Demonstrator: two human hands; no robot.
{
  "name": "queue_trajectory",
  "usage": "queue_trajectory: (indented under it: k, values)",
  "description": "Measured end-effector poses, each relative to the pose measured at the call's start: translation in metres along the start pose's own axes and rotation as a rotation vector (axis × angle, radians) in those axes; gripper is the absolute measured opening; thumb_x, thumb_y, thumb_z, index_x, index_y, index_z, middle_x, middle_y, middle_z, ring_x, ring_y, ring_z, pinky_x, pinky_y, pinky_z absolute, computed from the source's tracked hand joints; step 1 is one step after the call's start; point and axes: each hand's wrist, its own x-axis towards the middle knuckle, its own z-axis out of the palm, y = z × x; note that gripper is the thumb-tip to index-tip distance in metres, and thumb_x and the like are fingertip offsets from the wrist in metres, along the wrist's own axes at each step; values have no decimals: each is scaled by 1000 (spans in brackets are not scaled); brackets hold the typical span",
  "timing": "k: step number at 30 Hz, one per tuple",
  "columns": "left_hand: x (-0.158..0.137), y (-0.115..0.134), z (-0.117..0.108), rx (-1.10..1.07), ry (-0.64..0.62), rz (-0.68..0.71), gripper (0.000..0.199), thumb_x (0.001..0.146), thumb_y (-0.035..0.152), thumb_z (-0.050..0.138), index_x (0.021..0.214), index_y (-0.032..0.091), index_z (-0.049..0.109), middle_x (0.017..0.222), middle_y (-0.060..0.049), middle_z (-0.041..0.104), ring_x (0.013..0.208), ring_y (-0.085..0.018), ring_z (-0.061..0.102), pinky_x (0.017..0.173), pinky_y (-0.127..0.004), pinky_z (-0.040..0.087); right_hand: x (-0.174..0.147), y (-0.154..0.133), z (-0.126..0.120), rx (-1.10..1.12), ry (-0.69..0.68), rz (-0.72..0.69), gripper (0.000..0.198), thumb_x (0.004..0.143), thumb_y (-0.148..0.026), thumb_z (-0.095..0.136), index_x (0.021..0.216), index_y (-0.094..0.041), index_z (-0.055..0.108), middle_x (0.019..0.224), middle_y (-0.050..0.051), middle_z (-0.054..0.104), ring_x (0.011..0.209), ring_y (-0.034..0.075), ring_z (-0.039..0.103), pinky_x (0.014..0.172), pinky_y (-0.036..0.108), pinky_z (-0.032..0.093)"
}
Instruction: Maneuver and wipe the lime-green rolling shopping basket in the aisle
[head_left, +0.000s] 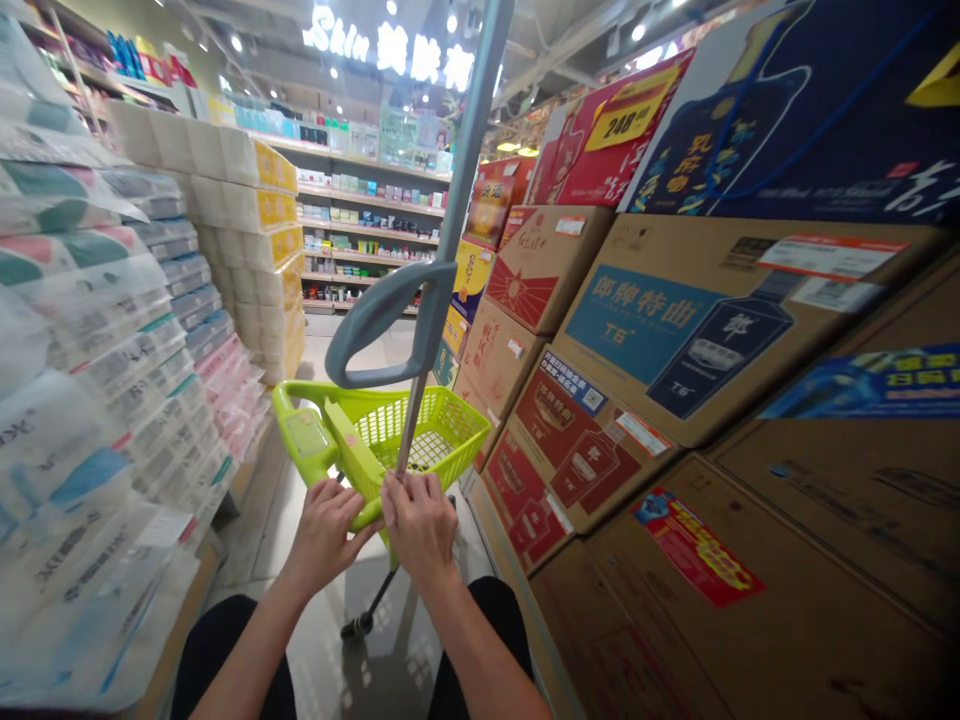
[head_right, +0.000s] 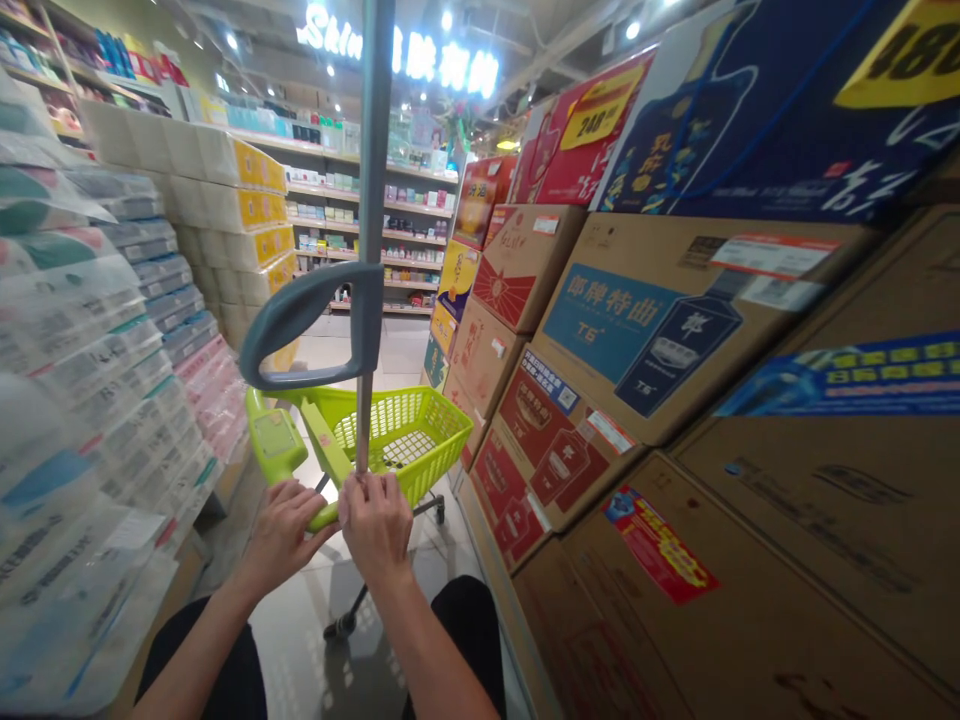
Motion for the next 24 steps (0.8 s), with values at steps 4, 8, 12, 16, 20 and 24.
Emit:
queue_trajectory:
  k: [4,8,12,16,20,24]
  values:
    - [2,4,3,-5,5,-19,17,85,32,55,73,22,51,74,-1,60,81,-20,50,84,-39,37,-13,8,7,20,60,-48,27,93,-27,55,118,-30,65,95,6,67,87,19,54,70,30,43]
    - [0,7,5,-11,12,-30,16,86,32,56,74,22,53,74,-1,61,81,-20,51,86,-39,36,-12,15,4,12,59,-126,23,92,-25,56,111,-31,68,88,4,67,82,18,54,67,29,43]
    - [0,9,5,-7,2,-39,16,86,33,56,75,22,53,75,-2,61,81,-20,51,86,-40,36,19,15,-18,21,141,-90,27,93,-24,55,116,-34,67,95,6,66,94,21,55,76,32,45]
    - [-1,11,5,-1,28,-39,16,86,32,56,74,22,53,75,-2,61,80,-20,51,85,-40,37,17,13,-15,62,131,-71,33,94,-25,53,125,-33,62,99,8,64,100,22,55,80,34,46]
    - [-3,13,5,-9,43,-43,16,85,31,57,72,22,53,73,-2,60,80,-20,51,87,-40,37,-14,16,5,50,60,-110,26,93,-26,55,116,-30,66,91,7,65,87,19,55,69,29,46]
    - [-3,13,5,-11,38,-45,15,84,31,57,72,22,53,73,-2,60,80,-20,51,87,-40,37,-11,17,1,30,21,-100,21,92,-26,55,108,-31,69,94,5,67,86,18,54,68,28,44]
